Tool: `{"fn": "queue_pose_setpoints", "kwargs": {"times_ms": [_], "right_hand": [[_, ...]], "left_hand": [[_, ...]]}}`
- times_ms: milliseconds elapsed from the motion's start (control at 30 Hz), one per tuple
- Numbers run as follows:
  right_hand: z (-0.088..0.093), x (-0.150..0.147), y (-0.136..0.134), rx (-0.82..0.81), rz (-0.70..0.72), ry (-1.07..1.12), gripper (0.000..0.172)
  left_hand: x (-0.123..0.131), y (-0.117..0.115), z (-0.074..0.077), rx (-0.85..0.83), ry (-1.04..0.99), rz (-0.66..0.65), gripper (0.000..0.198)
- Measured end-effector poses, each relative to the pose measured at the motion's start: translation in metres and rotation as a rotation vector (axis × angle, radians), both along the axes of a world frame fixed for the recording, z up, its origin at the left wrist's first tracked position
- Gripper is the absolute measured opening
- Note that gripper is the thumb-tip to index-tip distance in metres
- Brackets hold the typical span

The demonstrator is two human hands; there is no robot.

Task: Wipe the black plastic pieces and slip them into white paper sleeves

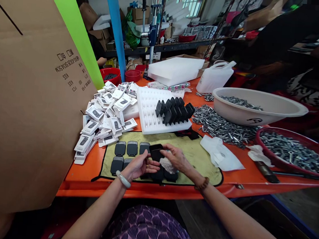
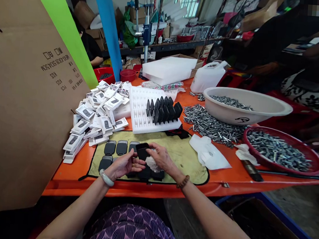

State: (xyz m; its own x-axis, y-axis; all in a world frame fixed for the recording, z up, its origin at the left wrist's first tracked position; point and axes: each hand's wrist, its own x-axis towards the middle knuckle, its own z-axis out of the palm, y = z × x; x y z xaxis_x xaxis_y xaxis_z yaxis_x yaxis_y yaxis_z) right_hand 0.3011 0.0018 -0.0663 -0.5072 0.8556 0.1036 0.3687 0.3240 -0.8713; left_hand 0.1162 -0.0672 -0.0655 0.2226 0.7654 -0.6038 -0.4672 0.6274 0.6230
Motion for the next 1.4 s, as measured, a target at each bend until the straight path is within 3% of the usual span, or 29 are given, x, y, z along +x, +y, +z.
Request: {"fn": "queue_pose_setpoints", "kwargs": {"times_ms": [67, 133, 200, 300, 433, 533, 667, 767, 833, 933, 1000, 1133, 1233, 1300, 1400], "right_hand": [[-0.011, 0.000, 0.023, -0.114, -0.092, -0.077, 0.026], [-0.025, -0.003, 0.038, -0.158, -0.177, -0.251, 0.028], [-0.038, -0.008, 0.044, -0.141, -0.236, -0.410, 0.025], [-0.051, -0.018, 0.039, -0.076, -0.261, -0.501, 0.020], [-0.050, -0.023, 0.028, 0.051, -0.205, -0.558, 0.023], [-0.029, -0.022, 0.034, 0.129, -0.165, -0.588, 0.016], [0.023, -0.028, 0.069, 0.234, -0.233, -0.565, 0.023], [0.062, -0.044, 0.101, 0.290, -0.320, -0.534, 0.031], [0.078, -0.058, 0.118, 0.279, -0.372, -0.545, 0.032], [0.085, -0.077, 0.133, 0.248, -0.412, -0.571, 0.030], [0.082, -0.085, 0.138, 0.241, -0.435, -0.578, 0.030], [0.078, -0.092, 0.137, 0.250, -0.466, -0.584, 0.028], [0.087, -0.087, 0.132, 0.309, -0.503, -0.558, 0.028], [0.100, -0.075, 0.126, 0.390, -0.530, -0.498, 0.027], [0.120, -0.043, 0.114, 0.425, -0.483, -0.378, 0.021]], "left_hand": [[0.001, 0.005, -0.004, 0.079, 0.162, 0.062, 0.038], [0.001, 0.009, -0.009, 0.224, 0.526, 0.116, 0.028], [0.002, 0.010, -0.014, 0.407, 0.930, 0.070, 0.021], [0.007, 0.009, -0.022, 0.667, 1.297, -0.167, 0.030], [0.019, 0.009, -0.038, 0.825, 1.476, -0.519, 0.046], [0.024, 0.012, -0.050, 0.864, 1.553, -0.604, 0.049], [0.026, 0.016, -0.057, 0.875, 1.604, -0.580, 0.048], [0.025, 0.026, -0.045, 0.867, 1.630, -0.546, 0.042], [0.021, 0.042, -0.032, 0.883, 1.683, -0.471, 0.043], [0.008, 0.073, -0.013, 0.899, 1.788, -0.395, 0.053], [-0.003, 0.092, -0.008, 0.885, 1.828, -0.440, 0.056], [-0.017, 0.110, -0.014, 0.851, 1.836, -0.582, 0.061], [-0.017, 0.112, -0.018, 0.815, 1.815, -0.588, 0.063], [-0.015, 0.112, -0.014, 0.794, 1.736, -0.534, 0.060], [-0.014, 0.109, 0.000, 0.732, 1.327, -0.265, 0.037]]}}
